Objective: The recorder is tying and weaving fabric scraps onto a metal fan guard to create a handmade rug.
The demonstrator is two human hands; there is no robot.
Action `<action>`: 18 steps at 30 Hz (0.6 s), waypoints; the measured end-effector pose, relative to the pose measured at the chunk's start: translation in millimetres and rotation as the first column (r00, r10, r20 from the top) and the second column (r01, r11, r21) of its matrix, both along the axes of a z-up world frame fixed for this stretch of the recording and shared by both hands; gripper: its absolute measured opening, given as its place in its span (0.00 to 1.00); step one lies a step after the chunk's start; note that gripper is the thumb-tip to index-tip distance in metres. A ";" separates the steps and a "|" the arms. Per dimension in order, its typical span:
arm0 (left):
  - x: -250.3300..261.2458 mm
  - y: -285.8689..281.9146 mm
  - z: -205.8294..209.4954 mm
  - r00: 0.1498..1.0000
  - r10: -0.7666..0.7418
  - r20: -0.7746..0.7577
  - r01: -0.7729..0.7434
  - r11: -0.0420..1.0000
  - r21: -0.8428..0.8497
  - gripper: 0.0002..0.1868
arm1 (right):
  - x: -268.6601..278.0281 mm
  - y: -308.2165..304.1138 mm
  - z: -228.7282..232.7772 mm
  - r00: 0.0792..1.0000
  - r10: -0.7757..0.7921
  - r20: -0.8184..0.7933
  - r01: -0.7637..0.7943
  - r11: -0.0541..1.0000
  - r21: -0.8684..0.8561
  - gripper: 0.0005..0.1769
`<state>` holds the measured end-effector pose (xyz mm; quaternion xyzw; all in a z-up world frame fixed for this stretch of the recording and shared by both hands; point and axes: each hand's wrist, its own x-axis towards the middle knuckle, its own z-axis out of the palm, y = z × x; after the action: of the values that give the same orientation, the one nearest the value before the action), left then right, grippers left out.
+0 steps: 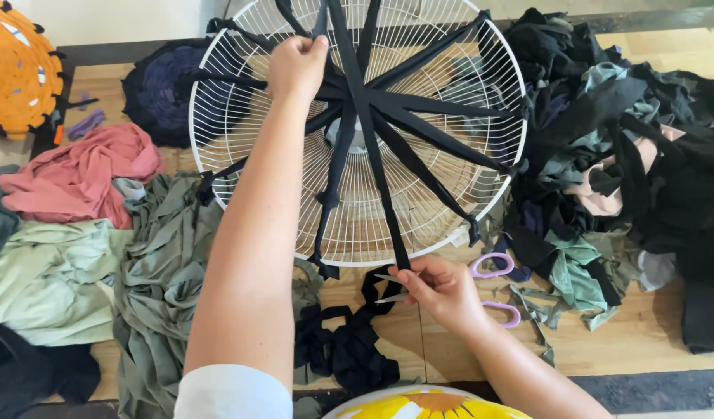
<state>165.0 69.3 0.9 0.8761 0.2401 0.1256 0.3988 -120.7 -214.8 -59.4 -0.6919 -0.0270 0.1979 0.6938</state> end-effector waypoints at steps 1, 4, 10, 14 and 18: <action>7.3 4.3 -12.3 0.991 -0.130 0.017 0.131 0.982 -0.135 0.21 | -0.3 -1.0 -2.5 1.000 0.017 -0.007 -0.017 1.000 0.005 0.08; -19.8 -5.0 11.9 0.920 -0.391 0.032 0.383 0.877 -0.290 0.23 | -0.5 -4.6 -12.8 0.999 0.037 0.010 -0.037 0.999 -0.010 0.09; -77.7 -4.1 26.7 0.884 -0.458 0.099 0.454 0.785 -0.421 0.23 | 0.9 -8.0 -6.4 0.997 0.075 -0.026 -0.074 0.996 0.042 0.11; -93.4 26.4 32.5 0.890 -0.421 -0.172 0.417 0.907 -0.065 0.11 | 1.0 -19.6 4.0 0.971 0.236 -0.039 -0.234 0.971 0.052 0.13; -118.9 14.2 97.1 0.728 -0.673 0.129 0.650 0.738 0.181 0.14 | 43.6 -8.2 45.2 0.820 0.440 0.366 -0.377 0.896 -0.233 0.07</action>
<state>46.1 83.5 98.0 0.9111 -0.1347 0.0708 0.3830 -77.1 -223.1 -14.2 -0.7458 -0.3046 0.1944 0.5596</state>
